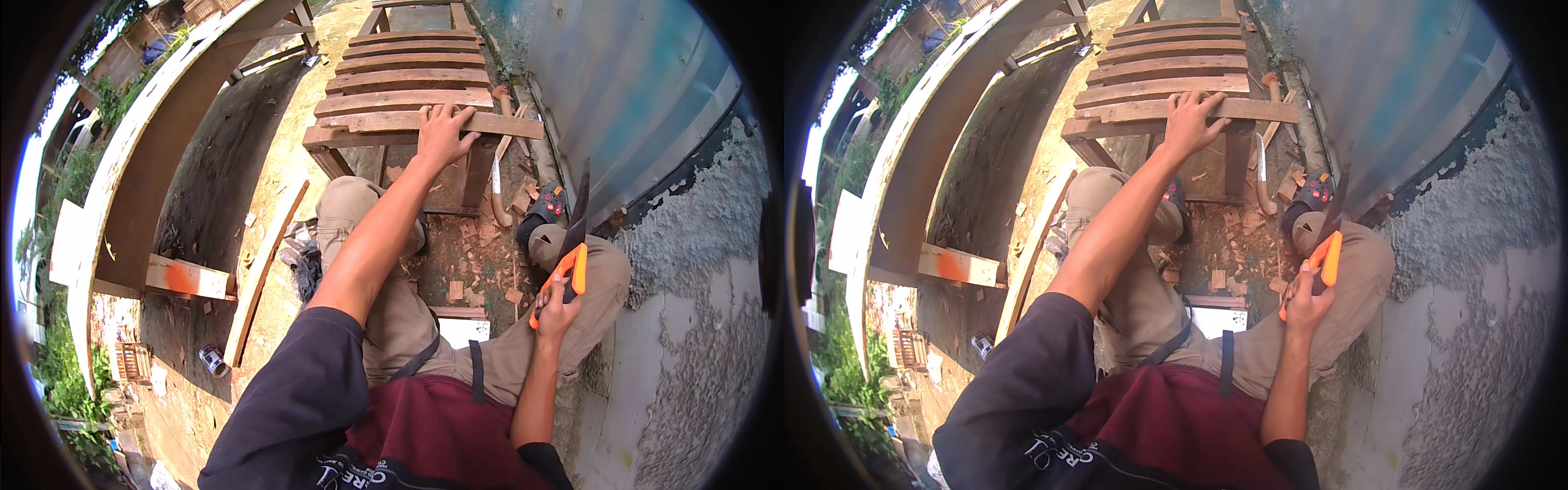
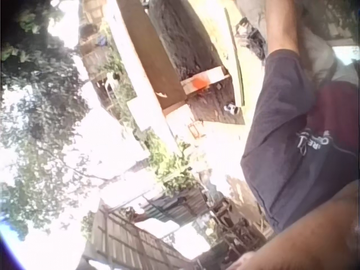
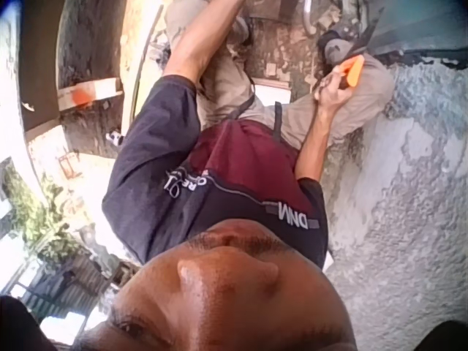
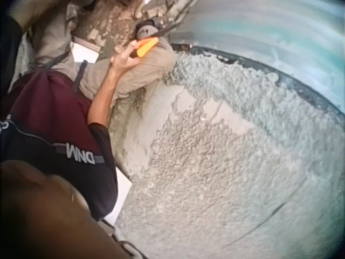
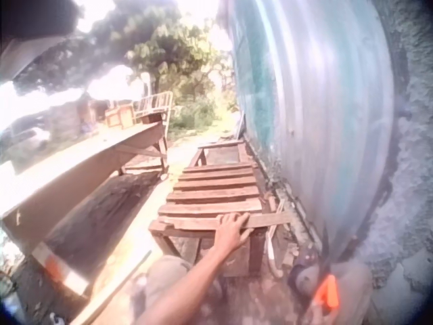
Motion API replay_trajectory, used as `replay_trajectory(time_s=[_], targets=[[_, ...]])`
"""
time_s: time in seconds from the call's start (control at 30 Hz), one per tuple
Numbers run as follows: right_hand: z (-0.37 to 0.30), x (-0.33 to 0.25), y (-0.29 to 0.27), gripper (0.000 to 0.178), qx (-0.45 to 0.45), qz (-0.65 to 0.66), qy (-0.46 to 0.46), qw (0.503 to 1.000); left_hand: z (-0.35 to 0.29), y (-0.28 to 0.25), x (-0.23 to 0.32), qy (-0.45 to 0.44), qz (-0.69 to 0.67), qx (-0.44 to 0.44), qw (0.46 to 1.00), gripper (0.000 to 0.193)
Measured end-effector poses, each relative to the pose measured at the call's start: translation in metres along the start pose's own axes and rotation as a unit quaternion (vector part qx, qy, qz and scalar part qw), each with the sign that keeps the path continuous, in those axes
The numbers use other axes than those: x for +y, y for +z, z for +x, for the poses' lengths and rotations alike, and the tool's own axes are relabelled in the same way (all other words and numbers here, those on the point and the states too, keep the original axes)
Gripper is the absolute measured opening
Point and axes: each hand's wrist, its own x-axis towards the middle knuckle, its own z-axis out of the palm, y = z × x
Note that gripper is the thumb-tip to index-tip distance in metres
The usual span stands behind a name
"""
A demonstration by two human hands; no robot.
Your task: The person uses a hand saw to cut a wooden plank resting on a wooden pallet. They hold the plank with one hand and saw with the other, producing sawdust as they work.
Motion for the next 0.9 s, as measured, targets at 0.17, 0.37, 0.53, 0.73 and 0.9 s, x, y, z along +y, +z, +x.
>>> replay_trajectory(time_s=[0.17,0.37,0.53,0.73,0.9], targets=[[-0.003,-0.002,0.006,0.028,0.003,-0.014,0.01,1.0,0.008,0.015,-0.009,0.013,0.02,0.014,1.0,0.062],[0.002,0.007,0.004,0.027,-0.005,-0.042,0.012,0.999,0.047,0.027,-0.025,0.029,0.07,0.0,0.997,0.057],[0.009,0.002,0.012,0.026,-0.019,-0.038,0.007,0.999,0.074,0.04,-0.045,0.02,0.007,-0.04,0.999,0.064],[0.027,-0.012,0.032,0.021,-0.072,-0.02,-0.035,0.997,0.098,0.04,-0.045,0.088,0.039,-0.262,0.96,0.089],[0.059,-0.036,0.066,0.027,-0.161,-0.089,-0.072,0.98,0.106,0.045,-0.059,0.124,0.011,-0.241,0.963,0.082]])
